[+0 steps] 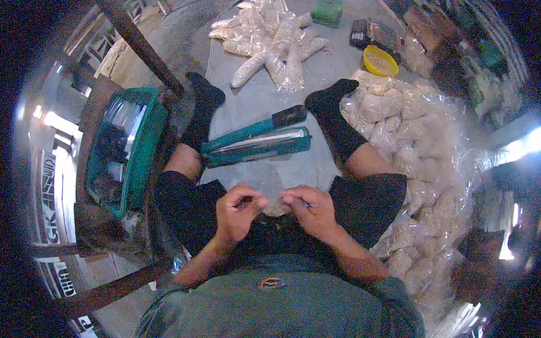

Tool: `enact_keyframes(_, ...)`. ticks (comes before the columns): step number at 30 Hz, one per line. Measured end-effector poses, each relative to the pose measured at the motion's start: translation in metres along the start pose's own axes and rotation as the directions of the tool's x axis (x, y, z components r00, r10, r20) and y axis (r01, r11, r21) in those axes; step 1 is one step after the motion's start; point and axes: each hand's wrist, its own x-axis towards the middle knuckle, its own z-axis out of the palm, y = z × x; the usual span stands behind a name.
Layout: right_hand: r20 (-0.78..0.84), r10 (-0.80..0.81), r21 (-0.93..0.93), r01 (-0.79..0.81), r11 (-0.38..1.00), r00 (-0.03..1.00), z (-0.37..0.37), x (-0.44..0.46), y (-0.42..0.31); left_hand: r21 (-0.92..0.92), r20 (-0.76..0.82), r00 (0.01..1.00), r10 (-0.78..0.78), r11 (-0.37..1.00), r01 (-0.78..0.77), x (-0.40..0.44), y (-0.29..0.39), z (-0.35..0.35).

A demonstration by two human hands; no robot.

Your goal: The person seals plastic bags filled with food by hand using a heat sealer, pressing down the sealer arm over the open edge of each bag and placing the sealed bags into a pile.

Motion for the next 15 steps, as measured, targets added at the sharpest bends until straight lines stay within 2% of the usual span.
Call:
enact_keyframes(3,0.041,-0.084,-0.091,0.087,0.992,0.996,0.001,0.0,-0.005,-0.013,0.05,0.996,-0.076,0.997,0.077,0.003,-0.008,0.0)
enact_keyframes(5,-0.102,0.016,0.02,-0.014,1.0,0.995,0.006,-0.001,-0.001,0.042,0.026,0.996,-0.081,0.996,0.08,0.004,-0.002,-0.002)
enact_keyframes(6,-0.1,0.019,0.02,-0.017,1.0,0.995,0.004,-0.001,0.006,0.095,0.001,0.996,-0.092,0.991,0.092,0.003,0.0,-0.003)
enact_keyframes(7,-0.121,0.107,0.083,-0.098,0.992,0.987,0.002,-0.003,0.016,0.096,0.002,0.995,-0.099,0.991,0.098,0.002,-0.004,-0.005)
enact_keyframes(8,-0.139,0.196,0.147,-0.175,0.973,0.971,0.0,-0.005,0.022,0.012,-0.013,0.988,-0.154,0.988,0.154,0.002,-0.01,-0.006)
enact_keyframes(9,-0.144,0.202,0.152,-0.18,0.972,0.969,-0.001,-0.005,0.02,-0.026,-0.013,0.983,-0.185,0.982,0.185,0.003,-0.012,-0.007)
enact_keyframes(11,-0.181,0.054,0.1,-0.036,0.994,0.982,-0.005,-0.004,0.008,-0.125,-0.019,0.977,-0.211,0.97,0.207,0.005,-0.013,-0.007)
enact_keyframes(12,-0.188,0.06,0.105,-0.041,0.994,0.98,-0.007,-0.004,0.007,-0.187,-0.026,0.979,-0.204,0.963,0.196,0.007,-0.011,-0.006)
enact_keyframes(15,-0.207,0.031,0.085,-0.014,0.996,0.978,-0.007,-0.004,0.007,-0.139,-0.049,0.98,-0.191,0.973,0.183,0.009,-0.009,-0.001)
